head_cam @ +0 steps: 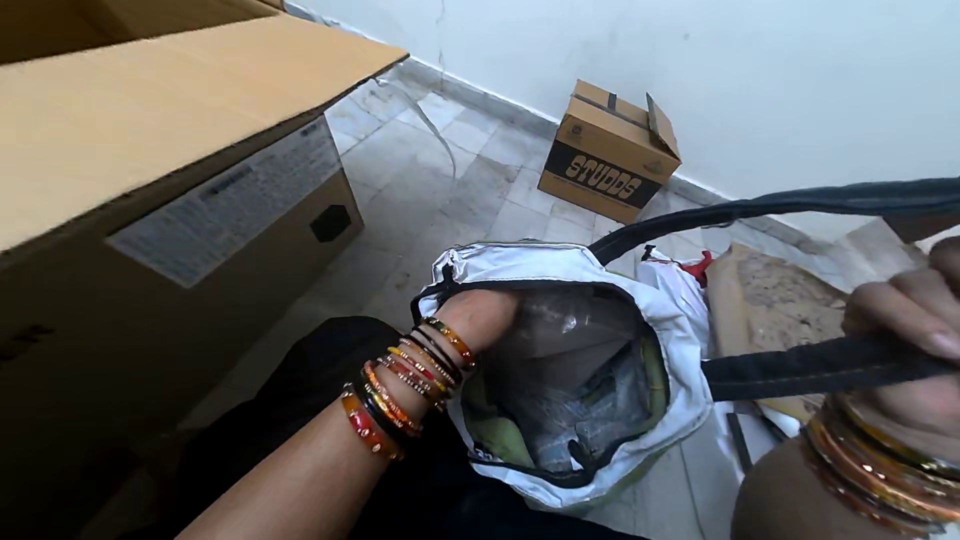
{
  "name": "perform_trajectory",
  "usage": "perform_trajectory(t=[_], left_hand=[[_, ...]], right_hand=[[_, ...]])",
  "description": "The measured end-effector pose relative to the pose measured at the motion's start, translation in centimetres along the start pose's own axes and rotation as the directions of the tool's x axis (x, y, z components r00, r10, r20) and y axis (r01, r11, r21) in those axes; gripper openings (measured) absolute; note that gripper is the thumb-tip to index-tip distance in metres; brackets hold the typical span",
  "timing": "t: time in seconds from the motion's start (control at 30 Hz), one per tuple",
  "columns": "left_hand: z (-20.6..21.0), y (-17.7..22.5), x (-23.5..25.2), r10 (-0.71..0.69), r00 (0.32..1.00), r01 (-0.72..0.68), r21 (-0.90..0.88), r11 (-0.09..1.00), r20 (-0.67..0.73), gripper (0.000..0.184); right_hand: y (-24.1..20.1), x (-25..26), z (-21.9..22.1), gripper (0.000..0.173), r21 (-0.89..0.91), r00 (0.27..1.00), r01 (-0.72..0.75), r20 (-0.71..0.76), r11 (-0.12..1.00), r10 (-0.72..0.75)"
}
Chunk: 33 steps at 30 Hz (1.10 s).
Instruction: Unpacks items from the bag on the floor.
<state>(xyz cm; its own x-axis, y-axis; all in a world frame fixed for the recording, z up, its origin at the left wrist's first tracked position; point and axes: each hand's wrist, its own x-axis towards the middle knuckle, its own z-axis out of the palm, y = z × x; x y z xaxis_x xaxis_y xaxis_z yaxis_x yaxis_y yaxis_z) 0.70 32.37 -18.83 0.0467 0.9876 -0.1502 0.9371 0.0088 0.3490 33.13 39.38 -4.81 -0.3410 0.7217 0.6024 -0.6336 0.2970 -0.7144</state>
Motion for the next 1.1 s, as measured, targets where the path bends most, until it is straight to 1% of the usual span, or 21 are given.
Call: perform_trajectory(t=[0.03, 0.07, 0.1, 0.13, 0.2, 0.27, 0.37, 0.47, 0.57, 0.67, 0.8, 0.9, 0.97, 1.1], left_hand=[[-0.5, 0.8, -0.5, 0.010, 1.000, -0.009, -0.017, 1.000, 0.027, 0.027], [-0.2, 1.0, -1.2, 0.074, 0.997, -0.075, -0.016, 0.997, -0.021, 0.027], [0.3, 1.0, -1.9, 0.173, 0.981, -0.174, -0.012, 0.985, -0.086, 0.027], [0.9, 1.0, -2.7, 0.268, 0.955, -0.272, -0.014, 0.962, -0.127, 0.028], [2.1, 1.0, -4.5, 0.428, 0.880, -0.435, 0.008, 0.900, -0.206, 0.023], [3.1, 0.8, -6.3, 0.498, 0.829, -0.500, 0.062, 0.864, -0.254, 0.021], [4.3, 0.1, -8.0, 0.513, 0.796, -0.501, 0.126, 0.856, -0.322, 0.021], [4.9, -0.4, -8.8, 0.514, 0.787, -0.493, 0.154, 0.856, -0.342, 0.022], [5.3, -0.4, -9.0, 0.531, 0.768, -0.515, 0.148, 0.845, -0.359, 0.022], [5.8, 0.1, -9.2, 0.559, 0.723, -0.544, 0.165, 0.823, -0.406, 0.021], [5.4, 0.8, -8.8, 0.595, 0.670, -0.546, 0.248, 0.800, -0.443, 0.024], [4.1, 1.5, -7.7, 0.641, 0.619, -0.546, 0.338, 0.767, -0.454, 0.027], [3.4, 2.3, -7.0, 0.679, 0.595, -0.554, 0.392, 0.734, -0.431, 0.027], [3.5, 5.2, -6.3, 0.732, 0.549, -0.562, 0.471, 0.680, -0.402, 0.026]], right_hand=[[-0.1, 0.0, 0.3, 0.044, -0.003, 1.000, -0.003, 0.001, 1.000, 0.003], [-0.2, 0.1, 0.5, 0.044, -0.006, 1.000, -0.002, 0.000, 1.000, 0.002], [-0.3, 0.1, 0.7, 0.044, -0.001, 1.000, -0.003, -0.002, 1.000, 0.003], [-0.4, 0.0, 0.9, 0.044, 0.004, 1.000, -0.006, -0.005, 1.000, 0.006], [-0.5, 0.0, 0.9, 0.043, 0.002, 1.000, -0.001, -0.009, 1.000, 0.001], [-0.4, 0.0, 1.0, 0.044, -0.017, 1.000, 0.006, -0.009, 1.000, -0.006], [-0.2, -0.1, 1.5, 0.045, -0.027, 1.000, 0.010, -0.021, 1.000, -0.010], [-0.1, -0.1, 1.9, 0.044, -0.025, 1.000, 0.025, -0.014, 0.999, -0.025], [-0.2, -0.2, 2.1, 0.042, 0.001, 0.999, 0.033, 0.011, 0.999, -0.033], [0.1, -0.3, 2.7, 0.039, 0.057, 0.998, 0.027, 0.056, 0.998, -0.030], [1.1, -0.2, 3.8, 0.037, 0.100, 0.996, -0.003, 0.084, 0.995, -0.006], [1.3, 0.0, 4.0, 0.036, 0.114, 0.996, 0.002, 0.085, 0.993, -0.012], [1.2, 0.0, 3.9, 0.036, 0.124, 0.996, 0.006, 0.085, 0.992, -0.017], [1.0, -0.2, 3.7, 0.035, 0.166, 0.997, -0.031, 0.077, 0.986, 0.019]])
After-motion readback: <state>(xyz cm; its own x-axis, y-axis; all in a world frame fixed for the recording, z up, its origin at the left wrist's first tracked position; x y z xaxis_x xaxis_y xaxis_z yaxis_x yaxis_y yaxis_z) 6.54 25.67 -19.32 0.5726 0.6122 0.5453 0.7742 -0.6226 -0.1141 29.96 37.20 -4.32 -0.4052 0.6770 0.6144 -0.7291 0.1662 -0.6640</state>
